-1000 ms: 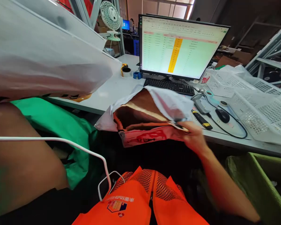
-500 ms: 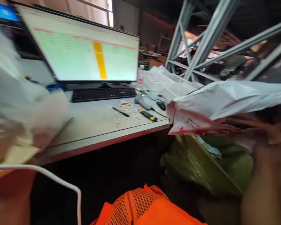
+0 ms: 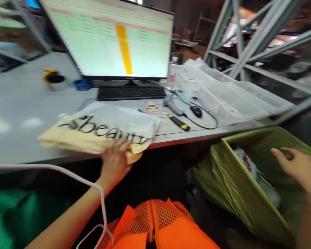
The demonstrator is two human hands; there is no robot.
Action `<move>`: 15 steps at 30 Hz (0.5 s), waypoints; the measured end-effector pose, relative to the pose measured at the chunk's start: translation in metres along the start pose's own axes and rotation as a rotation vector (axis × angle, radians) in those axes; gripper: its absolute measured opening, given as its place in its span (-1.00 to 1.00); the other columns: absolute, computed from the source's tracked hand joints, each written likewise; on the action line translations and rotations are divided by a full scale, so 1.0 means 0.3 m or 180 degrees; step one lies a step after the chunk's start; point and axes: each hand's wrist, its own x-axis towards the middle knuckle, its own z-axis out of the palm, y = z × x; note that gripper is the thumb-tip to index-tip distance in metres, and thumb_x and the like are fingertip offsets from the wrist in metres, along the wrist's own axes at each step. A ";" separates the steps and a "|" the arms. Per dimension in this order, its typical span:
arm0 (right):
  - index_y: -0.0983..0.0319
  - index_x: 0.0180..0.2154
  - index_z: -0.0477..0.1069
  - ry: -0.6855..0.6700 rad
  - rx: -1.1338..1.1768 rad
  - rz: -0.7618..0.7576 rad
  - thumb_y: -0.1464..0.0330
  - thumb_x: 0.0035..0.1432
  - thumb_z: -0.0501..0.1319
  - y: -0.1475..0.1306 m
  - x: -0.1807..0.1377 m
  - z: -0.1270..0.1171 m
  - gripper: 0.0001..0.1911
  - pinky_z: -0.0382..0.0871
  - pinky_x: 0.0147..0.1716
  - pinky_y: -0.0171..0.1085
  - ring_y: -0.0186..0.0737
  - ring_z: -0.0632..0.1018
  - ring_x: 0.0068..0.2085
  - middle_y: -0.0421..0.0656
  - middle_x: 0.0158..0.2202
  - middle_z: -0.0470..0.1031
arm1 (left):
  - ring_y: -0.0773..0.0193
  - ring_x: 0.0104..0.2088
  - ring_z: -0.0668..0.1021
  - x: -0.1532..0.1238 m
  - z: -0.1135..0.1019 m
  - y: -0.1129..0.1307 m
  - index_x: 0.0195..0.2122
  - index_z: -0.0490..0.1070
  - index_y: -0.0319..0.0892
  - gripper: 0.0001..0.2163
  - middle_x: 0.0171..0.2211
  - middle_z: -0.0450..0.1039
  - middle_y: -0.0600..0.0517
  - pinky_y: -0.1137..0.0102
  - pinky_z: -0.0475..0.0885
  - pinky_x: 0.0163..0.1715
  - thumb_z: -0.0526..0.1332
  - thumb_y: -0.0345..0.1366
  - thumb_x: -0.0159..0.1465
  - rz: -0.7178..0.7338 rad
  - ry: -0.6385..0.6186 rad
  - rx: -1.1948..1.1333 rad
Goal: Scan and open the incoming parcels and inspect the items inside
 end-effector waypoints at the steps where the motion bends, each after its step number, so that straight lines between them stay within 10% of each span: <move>1: -0.03 -0.15 0.55 -0.0043 0.0159 -0.0193 0.00 0.30 0.28 -0.088 0.061 0.030 -0.76 0.55 -0.09 0.20 0.21 0.65 -0.18 -0.05 -0.30 0.62 | -0.27 0.27 0.43 0.009 -0.005 0.034 0.31 0.24 -0.16 -0.44 0.23 0.44 -0.30 -0.10 0.30 0.18 0.31 -0.29 0.30 0.0048 -0.0076 0.0084; 9: 0.31 0.18 0.51 -0.0694 0.1179 -0.1907 0.12 0.29 0.22 -1.016 0.211 0.287 -0.44 0.47 0.09 -0.05 0.07 0.66 -0.04 0.07 -0.08 0.68 | -0.03 0.18 0.53 0.165 -0.185 0.127 0.32 0.33 -0.15 -0.51 0.18 0.53 -0.18 0.10 0.39 0.24 0.19 0.01 0.48 -0.0069 -0.0559 -0.0603; 15: 0.45 0.30 0.35 -0.1411 0.0560 -0.1813 0.11 0.33 0.25 -1.404 0.220 0.483 -0.31 0.38 0.20 0.00 0.25 0.51 0.23 0.32 0.23 0.48 | -0.56 0.52 -0.12 0.218 -0.151 0.068 0.55 0.05 -0.08 0.13 0.57 -0.17 -0.28 -0.37 -0.16 0.41 0.47 0.28 0.06 -0.0232 -0.2071 0.0115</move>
